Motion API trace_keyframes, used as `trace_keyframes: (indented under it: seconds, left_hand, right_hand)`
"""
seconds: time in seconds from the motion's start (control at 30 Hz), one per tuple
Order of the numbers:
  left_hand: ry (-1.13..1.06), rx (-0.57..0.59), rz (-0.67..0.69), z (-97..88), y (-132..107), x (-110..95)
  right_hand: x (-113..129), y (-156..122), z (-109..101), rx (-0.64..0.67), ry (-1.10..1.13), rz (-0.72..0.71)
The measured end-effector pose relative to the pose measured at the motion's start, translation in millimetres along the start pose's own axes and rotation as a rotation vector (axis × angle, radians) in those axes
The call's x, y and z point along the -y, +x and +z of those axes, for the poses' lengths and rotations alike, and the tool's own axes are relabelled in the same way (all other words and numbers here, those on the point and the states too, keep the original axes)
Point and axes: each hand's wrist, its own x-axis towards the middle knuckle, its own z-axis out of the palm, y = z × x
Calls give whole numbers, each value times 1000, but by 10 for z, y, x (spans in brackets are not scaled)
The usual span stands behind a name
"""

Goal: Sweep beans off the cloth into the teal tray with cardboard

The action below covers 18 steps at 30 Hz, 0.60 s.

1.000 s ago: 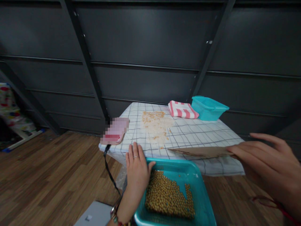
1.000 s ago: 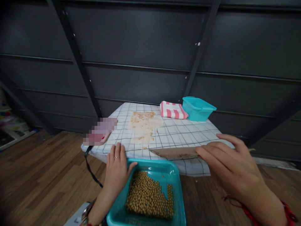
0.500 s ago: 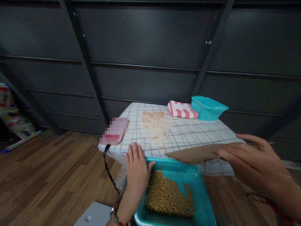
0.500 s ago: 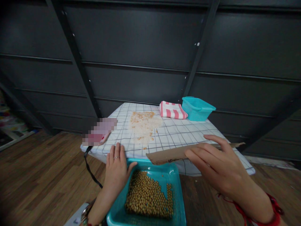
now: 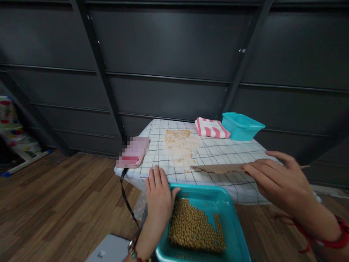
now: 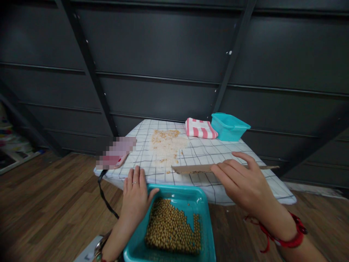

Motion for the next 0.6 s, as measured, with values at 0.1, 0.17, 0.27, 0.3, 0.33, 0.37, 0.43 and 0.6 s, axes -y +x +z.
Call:
trace_keyframes:
  seconds: [0.1,0.17,0.27,0.3,0.33,0.37,0.43,0.6]
  left_hand:
    - [16,-26,-2,13,-1,-5]
    - [17,-33,0,18,-4,-4]
    - [18,-27,8,15,-9,5]
    - [21,-24,8,11,-9,8]
    - [26,-22,8,6,-9,10]
    - [31,-21,9,0,-7,12]
    - [39,-17,16,-12,-2,15]
    - [31,-16,24,-23,10,22]
  right_hand:
    - [17,15,-21,-15,12,4]
    - [37,35,-16,-25,31,0]
    - [67,65,9,-38,60,-6]
    - [76,71,15,-36,68,-4]
    - [83,73,19,-31,74,-2]
    - [89,74,19,-27,82,1]
    - [96,67,10,-19,105,4]
    - [104,43,-27,1,172,21]
